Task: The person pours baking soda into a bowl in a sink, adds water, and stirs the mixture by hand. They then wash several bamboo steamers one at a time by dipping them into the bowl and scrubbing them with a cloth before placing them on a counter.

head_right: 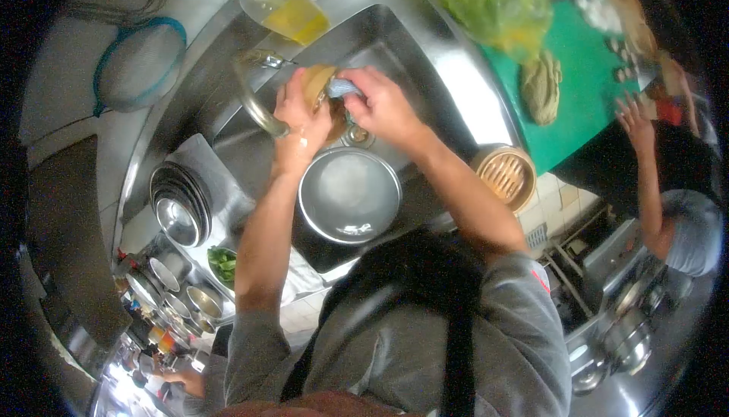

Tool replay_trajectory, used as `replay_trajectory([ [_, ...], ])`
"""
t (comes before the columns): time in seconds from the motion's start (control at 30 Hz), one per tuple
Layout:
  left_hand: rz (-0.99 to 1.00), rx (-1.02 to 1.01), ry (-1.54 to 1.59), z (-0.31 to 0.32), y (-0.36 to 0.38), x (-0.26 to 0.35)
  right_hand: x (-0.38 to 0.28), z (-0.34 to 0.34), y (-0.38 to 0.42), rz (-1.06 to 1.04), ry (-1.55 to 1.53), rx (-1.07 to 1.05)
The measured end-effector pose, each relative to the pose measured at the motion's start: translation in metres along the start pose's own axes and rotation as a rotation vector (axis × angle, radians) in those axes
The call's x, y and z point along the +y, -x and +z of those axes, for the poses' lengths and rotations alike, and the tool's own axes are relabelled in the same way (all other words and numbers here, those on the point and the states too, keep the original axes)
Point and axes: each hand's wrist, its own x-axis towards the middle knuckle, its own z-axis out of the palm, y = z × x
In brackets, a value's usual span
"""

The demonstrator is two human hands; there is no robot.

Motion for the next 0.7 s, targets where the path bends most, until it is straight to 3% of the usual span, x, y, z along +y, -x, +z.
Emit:
replay_trajectory([
  [0.13, 0.045, 0.062, 0.044, 0.006, 0.006, -0.012, 0.006, 0.017, -0.005, -0.110, 0.006, 0.095],
  [0.2, -0.084, 0.016, 0.059, 0.005, 0.004, -0.014, 0.003, 0.024, -0.005, -0.158, 0.028, 0.110],
  [0.27, -0.072, 0.020, 0.038, -0.002, 0.005, -0.010, 0.001, 0.024, -0.006, -0.161, 0.079, 0.066],
  [0.37, -0.047, 0.038, 0.065, -0.018, 0.019, -0.004, -0.002, 0.015, -0.005, -0.028, -0.083, 0.119],
  [0.5, 0.026, 0.088, 0.022, -0.008, 0.020, -0.019, 0.013, 0.025, -0.002, 0.144, -0.063, 0.103],
  [0.53, 0.027, 0.089, 0.022, -0.003, 0.019, -0.022, 0.011, 0.028, -0.001, 0.142, -0.062, 0.103],
  [0.6, -0.101, -0.032, -0.083, -0.003, 0.017, -0.015, -0.001, 0.031, -0.001, -0.119, -0.009, 0.109],
  [0.7, 0.021, 0.044, -0.005, -0.016, 0.023, -0.009, 0.017, 0.019, -0.002, 0.045, -0.088, 0.106],
])
